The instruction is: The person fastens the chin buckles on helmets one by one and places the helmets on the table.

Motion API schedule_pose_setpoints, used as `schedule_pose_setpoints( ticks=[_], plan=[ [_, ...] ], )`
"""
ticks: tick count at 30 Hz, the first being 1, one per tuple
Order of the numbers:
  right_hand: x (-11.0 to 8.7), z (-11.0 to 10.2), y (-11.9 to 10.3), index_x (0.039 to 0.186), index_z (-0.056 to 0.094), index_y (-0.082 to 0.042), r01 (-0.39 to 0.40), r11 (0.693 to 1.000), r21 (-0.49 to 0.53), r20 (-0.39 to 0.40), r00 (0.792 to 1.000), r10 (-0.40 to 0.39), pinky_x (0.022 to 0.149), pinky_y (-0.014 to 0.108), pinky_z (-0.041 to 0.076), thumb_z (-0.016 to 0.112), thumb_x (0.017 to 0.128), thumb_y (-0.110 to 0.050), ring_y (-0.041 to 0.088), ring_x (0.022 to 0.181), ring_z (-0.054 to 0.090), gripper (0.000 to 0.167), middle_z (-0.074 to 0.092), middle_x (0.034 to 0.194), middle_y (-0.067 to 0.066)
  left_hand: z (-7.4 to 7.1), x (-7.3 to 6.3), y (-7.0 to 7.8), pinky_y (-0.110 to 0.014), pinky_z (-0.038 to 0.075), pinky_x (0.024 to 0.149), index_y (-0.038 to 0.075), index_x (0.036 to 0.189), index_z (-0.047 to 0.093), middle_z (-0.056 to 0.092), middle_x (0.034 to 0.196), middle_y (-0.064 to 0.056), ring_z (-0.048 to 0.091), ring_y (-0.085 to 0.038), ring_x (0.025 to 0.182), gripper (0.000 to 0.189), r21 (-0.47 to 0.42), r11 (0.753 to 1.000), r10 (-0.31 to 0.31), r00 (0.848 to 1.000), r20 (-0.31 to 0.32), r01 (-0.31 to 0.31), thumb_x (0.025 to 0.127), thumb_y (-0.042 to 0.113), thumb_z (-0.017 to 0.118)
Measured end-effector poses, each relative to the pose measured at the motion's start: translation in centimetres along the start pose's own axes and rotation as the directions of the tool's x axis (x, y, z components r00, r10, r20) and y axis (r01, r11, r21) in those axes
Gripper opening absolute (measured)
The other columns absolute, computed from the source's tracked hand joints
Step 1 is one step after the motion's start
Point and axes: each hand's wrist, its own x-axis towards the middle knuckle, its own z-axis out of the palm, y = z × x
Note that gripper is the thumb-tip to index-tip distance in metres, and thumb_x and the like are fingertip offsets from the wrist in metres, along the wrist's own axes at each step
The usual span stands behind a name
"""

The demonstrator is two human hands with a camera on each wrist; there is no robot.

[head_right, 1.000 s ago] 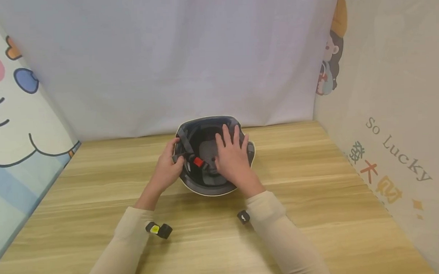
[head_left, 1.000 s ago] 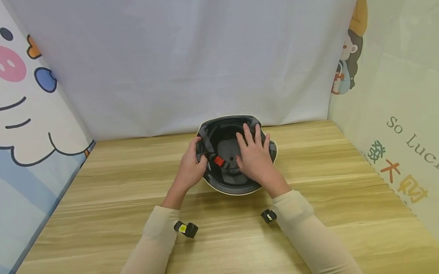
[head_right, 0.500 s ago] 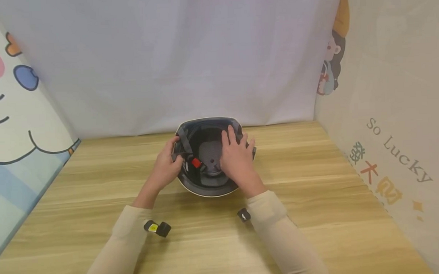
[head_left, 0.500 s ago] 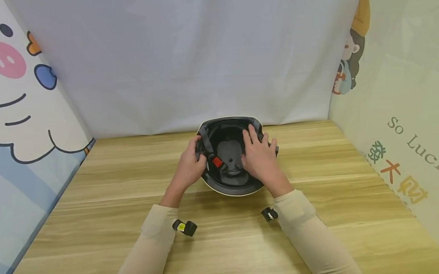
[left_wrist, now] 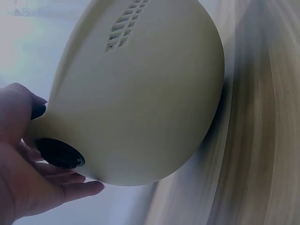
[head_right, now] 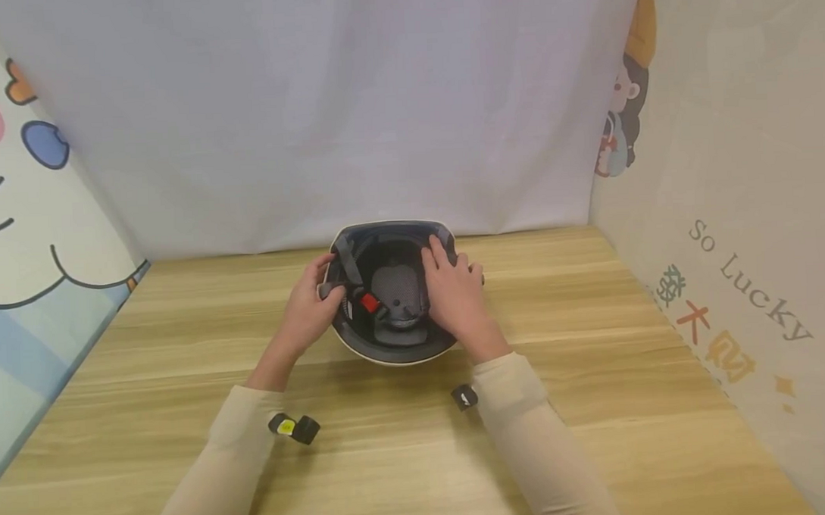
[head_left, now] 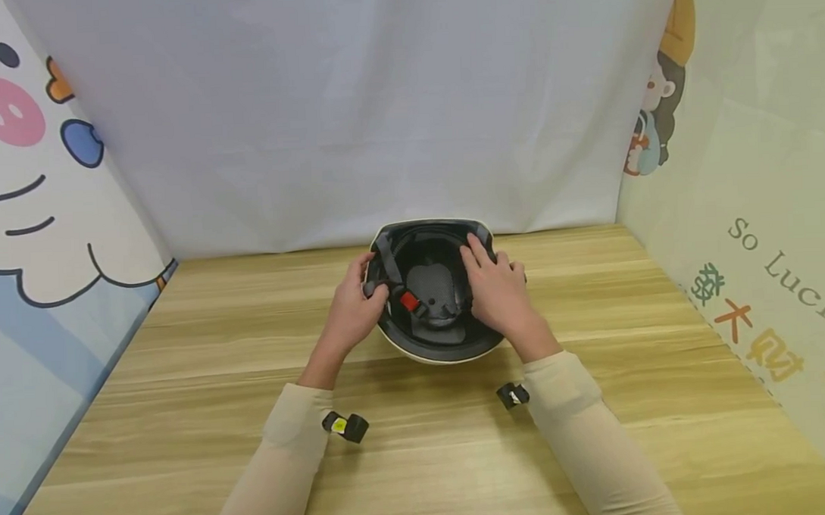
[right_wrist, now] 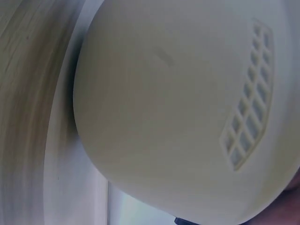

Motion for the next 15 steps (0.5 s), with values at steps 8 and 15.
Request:
schedule_pose_setpoints(
  ticks=[8,15],
  plan=[
    [0.06,-0.03,0.57,0.146,0.027,-0.007,-0.014,0.999,0.049,0.045,0.999,0.012,0.081,0.056,0.034,0.077,0.074,-0.008,0.048,0.118,0.035,0.088,0.011,0.153,0.011,0.23,0.14,-0.40,-0.047,0.045,0.086,0.012,0.142,0.028,0.044,0.128,-0.019,0.049,-0.032,0.111,0.064,-0.301,0.949,-0.063,0.991,0.115,0.095,0.087,0.014,0.062],
    [0.15,-0.01,0.97,0.146,0.027,-0.007,-0.027,0.995,0.096,0.053,0.998,0.022,0.083,0.058,0.034,0.075,0.073,-0.005,0.048,0.117,0.036,0.087,0.011,0.153,0.011,0.45,0.13,-1.01,-0.042,0.045,0.088,0.018,0.146,0.021,0.042,0.131,-0.019,0.052,-0.030,0.109,0.070,-0.534,0.840,0.027,0.976,0.216,0.095,0.089,0.011,0.061]
  ],
)
